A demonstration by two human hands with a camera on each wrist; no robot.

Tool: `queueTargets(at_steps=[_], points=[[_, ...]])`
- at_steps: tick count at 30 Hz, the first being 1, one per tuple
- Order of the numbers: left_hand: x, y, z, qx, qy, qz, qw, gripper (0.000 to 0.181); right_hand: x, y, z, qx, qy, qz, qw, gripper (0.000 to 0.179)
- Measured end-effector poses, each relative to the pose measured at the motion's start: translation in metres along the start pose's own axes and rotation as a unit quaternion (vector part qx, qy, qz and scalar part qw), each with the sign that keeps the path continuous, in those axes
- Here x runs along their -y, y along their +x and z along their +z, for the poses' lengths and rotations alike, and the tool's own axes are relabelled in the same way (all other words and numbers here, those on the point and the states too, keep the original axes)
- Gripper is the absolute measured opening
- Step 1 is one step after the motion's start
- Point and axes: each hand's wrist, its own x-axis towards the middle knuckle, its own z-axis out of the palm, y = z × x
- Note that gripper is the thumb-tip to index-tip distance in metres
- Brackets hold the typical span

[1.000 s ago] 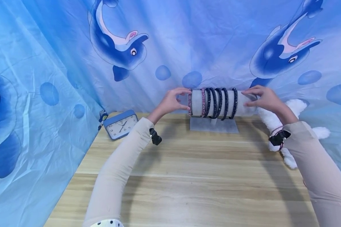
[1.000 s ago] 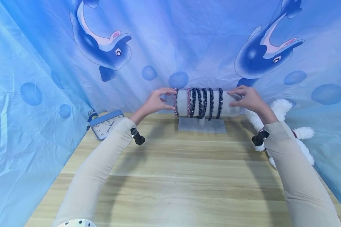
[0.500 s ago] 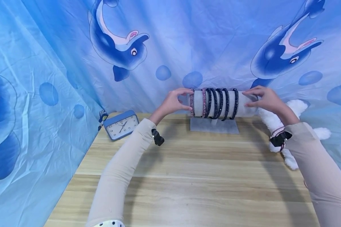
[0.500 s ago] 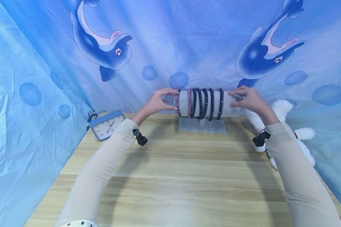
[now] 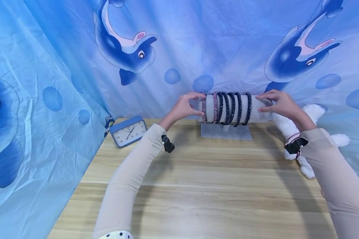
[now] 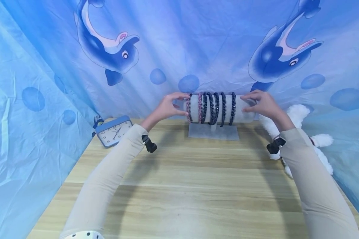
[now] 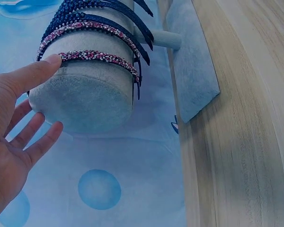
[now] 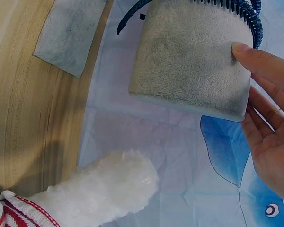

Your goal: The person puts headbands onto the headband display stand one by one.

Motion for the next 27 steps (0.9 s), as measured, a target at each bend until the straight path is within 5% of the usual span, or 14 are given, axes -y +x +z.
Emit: queueTargets(at_steps=[12,27], points=[[-0.0018,0.0071,0.0056,-0.004,0.072,0.006,0.9973,0.071,-0.0006,-0.0005,-0.0003,0.003,-0.001,-0.001,1.0,0.058],[-0.0032,0.0078,0.005,0.016,0.03,-0.007,0.9994,0.077,-0.0036,0.0015,0.0002,0.004,0.0,0.006,1.0,0.059]])
